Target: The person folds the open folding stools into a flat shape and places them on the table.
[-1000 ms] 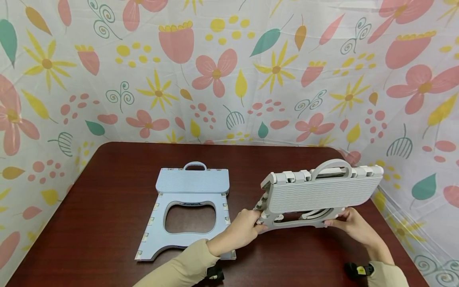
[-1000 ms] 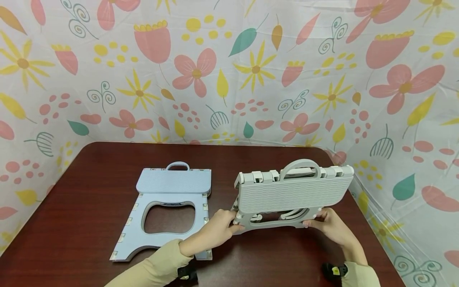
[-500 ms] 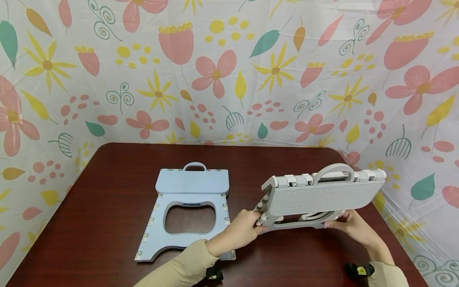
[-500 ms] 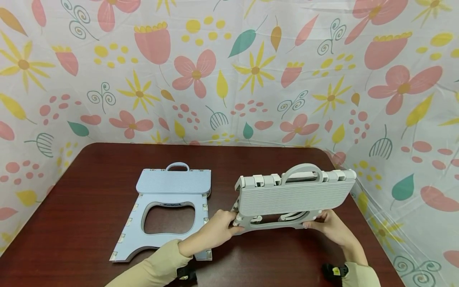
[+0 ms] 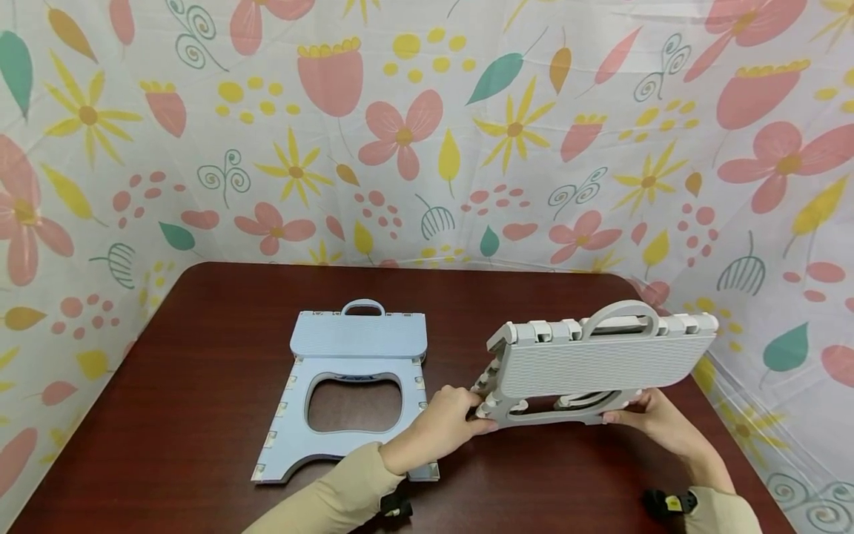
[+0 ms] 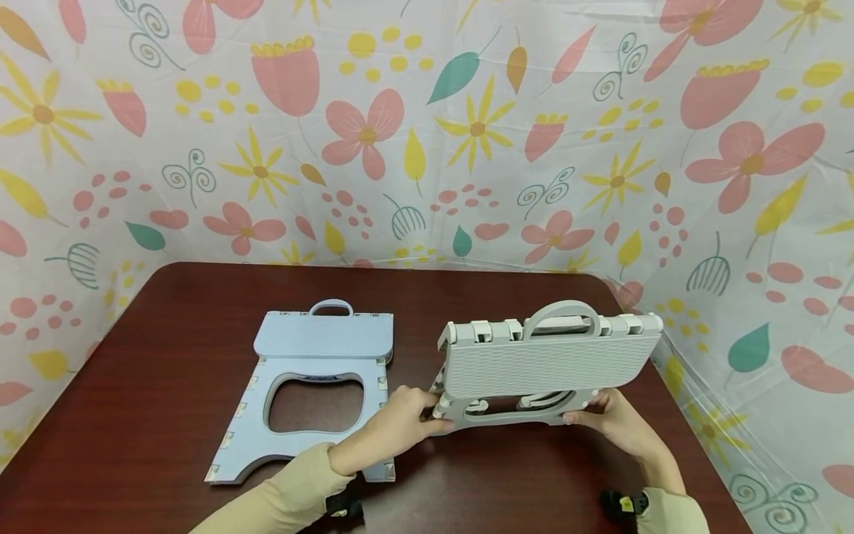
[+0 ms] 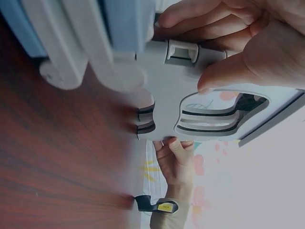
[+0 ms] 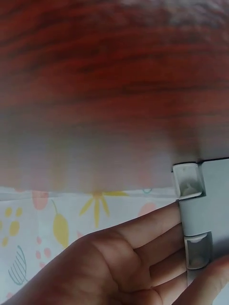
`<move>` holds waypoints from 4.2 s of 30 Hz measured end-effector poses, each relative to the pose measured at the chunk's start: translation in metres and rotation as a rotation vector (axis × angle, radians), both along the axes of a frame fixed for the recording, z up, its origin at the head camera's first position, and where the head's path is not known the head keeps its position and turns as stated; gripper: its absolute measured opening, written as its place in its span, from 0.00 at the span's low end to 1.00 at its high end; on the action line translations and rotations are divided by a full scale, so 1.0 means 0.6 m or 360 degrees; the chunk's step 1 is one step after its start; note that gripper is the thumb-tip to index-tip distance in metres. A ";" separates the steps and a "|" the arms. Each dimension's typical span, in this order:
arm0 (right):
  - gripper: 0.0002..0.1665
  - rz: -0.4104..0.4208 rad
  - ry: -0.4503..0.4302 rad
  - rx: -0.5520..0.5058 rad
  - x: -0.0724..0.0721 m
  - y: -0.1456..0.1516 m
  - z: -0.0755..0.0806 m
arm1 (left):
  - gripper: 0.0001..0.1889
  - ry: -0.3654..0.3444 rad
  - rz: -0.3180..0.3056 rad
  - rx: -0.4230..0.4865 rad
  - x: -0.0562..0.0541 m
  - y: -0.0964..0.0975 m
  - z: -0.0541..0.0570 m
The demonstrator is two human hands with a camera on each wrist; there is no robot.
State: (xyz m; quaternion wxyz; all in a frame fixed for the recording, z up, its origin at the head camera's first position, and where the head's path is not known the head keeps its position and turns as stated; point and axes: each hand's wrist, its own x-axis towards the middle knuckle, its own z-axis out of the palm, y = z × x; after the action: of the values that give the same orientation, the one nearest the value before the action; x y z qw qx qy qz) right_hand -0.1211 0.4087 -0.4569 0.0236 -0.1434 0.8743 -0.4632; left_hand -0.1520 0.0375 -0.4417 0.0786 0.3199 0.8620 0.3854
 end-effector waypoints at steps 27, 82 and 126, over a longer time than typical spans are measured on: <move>0.14 -0.0197 0.0054 0.0262 0.016 0.020 0.013 | 0.14 0.0191 0.0093 0.0074 -0.007 -0.042 0.006; 0.23 -0.0316 -0.0030 0.0226 0.007 -0.012 0.010 | 0.31 -0.0059 -0.0030 0.0014 -0.005 0.004 -0.012; 0.13 -0.0165 -0.0046 0.0038 -0.001 -0.013 -0.001 | 0.25 0.0000 -0.0023 -0.0083 0.000 0.004 -0.005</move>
State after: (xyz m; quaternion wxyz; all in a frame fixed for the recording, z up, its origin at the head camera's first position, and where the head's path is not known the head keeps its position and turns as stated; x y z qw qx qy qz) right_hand -0.1217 0.4009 -0.4575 0.0138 -0.0910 0.8855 -0.4554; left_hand -0.1521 0.0396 -0.4446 0.0897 0.3240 0.8694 0.3621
